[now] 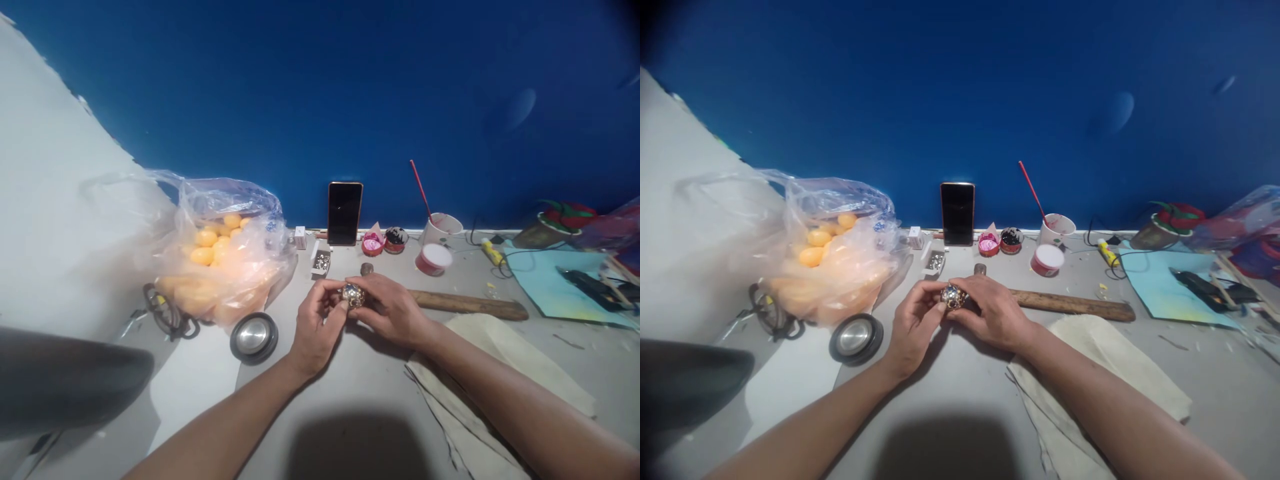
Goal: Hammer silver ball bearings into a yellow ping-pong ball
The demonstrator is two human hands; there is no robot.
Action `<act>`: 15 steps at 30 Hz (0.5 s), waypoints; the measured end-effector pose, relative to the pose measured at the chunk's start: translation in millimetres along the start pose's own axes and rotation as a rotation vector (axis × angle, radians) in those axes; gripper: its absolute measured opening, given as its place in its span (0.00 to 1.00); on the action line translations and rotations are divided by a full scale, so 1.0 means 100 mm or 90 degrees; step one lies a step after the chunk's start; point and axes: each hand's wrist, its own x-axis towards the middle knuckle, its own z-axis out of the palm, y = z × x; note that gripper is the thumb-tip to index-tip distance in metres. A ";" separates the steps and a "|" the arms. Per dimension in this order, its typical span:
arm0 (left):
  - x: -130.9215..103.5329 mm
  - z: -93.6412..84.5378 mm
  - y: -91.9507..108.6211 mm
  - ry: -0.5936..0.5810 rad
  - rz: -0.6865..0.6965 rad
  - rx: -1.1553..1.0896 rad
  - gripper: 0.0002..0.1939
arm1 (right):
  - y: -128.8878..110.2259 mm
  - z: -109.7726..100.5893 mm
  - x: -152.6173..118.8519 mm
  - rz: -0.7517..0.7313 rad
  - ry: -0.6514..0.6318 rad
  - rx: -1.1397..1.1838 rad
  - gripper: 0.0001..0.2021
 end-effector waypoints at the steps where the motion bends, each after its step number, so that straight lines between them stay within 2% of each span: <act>1: 0.00 0.00 -0.01 0.001 -0.001 0.000 0.08 | 0.01 0.00 0.00 -0.006 0.002 -0.001 0.20; 6: -0.04 0.04 -0.05 -0.007 -0.007 -0.018 0.12 | 0.00 0.01 0.00 -0.019 -0.004 0.006 0.20; 12: -0.06 0.09 -0.02 -0.018 -0.021 -0.029 0.18 | -0.07 0.04 0.02 -0.016 0.078 -0.035 0.15; 15: -0.07 0.09 0.00 -0.020 -0.034 -0.027 0.21 | -0.11 0.04 0.02 -0.014 0.093 -0.079 0.12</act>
